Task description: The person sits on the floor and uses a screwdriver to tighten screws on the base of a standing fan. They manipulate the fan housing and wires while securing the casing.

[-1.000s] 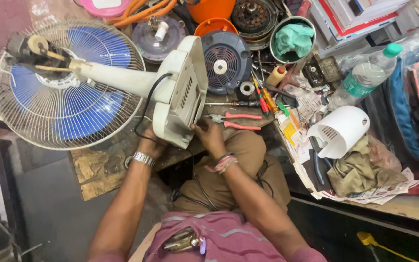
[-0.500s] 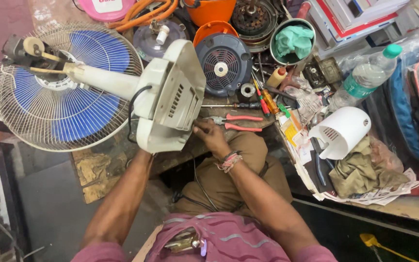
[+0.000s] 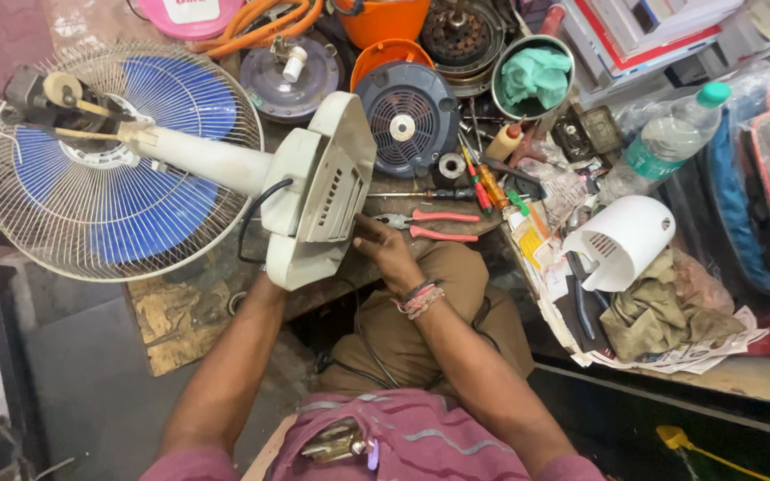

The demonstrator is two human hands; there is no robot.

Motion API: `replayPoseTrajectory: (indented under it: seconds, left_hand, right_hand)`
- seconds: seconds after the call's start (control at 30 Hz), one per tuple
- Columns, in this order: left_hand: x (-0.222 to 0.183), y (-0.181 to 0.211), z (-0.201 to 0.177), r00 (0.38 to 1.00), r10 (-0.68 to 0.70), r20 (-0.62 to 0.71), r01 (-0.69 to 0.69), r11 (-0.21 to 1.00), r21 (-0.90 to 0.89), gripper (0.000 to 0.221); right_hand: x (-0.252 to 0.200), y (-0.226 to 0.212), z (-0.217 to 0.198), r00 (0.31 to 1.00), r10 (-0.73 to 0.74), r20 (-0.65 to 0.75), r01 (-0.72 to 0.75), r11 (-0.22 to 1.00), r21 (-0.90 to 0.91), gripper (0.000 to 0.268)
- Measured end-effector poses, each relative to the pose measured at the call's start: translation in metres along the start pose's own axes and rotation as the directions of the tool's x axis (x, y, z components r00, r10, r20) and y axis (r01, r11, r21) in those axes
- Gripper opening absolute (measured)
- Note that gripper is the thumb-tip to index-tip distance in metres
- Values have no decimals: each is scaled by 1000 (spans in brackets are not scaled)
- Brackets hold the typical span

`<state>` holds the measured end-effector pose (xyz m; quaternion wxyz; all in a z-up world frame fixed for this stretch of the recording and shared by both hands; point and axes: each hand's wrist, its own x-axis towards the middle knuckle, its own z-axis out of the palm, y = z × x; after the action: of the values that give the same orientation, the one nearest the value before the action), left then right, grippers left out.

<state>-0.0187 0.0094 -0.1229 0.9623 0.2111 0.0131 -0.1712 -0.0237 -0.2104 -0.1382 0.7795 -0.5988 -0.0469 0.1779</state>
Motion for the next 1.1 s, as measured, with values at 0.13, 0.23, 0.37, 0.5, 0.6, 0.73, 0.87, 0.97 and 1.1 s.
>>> replayPoseTrajectory:
  seconds: [0.13,0.23,0.37,0.5,0.6,0.73,0.87,0.97,1.1]
  left_hand:
    - [-12,-11,-20,993,94,-76,-95,995,-17,47]
    - [-25,-21,-34,938,287,-193,-299,954,-31,49]
    - [-69,-49,-22,692,662,-288,-325,642,695,45]
    - [-97,-54,25,736,658,158,-132,-90,987,34]
    - [-103,-47,60,826,557,86,122,-326,938,46]
    - [-80,-42,84,811,582,49,227,-391,892,43]
    - [-45,-37,91,708,676,204,9,-296,955,60]
    - [-33,-41,87,712,687,144,74,-277,958,66]
    - [-39,-36,59,754,576,315,-99,-375,922,58]
  right_hand:
    - [-23,-22,11,976,-199,-88,111,803,-585,52]
    - [-51,-42,15,959,-272,-74,139,685,-715,46]
    - [-86,-64,16,958,-285,23,210,648,-732,38]
    - [-105,-79,18,915,-395,81,338,643,-687,33]
    - [-121,-84,13,884,-443,149,405,565,-719,33]
    - [-147,-80,9,848,-467,251,474,456,-753,27]
    - [-160,-83,2,893,-399,210,416,550,-724,23]
    - [-168,-89,-6,946,-306,105,315,798,-514,23]
    - [-171,-84,-13,903,-400,156,410,696,-589,23]
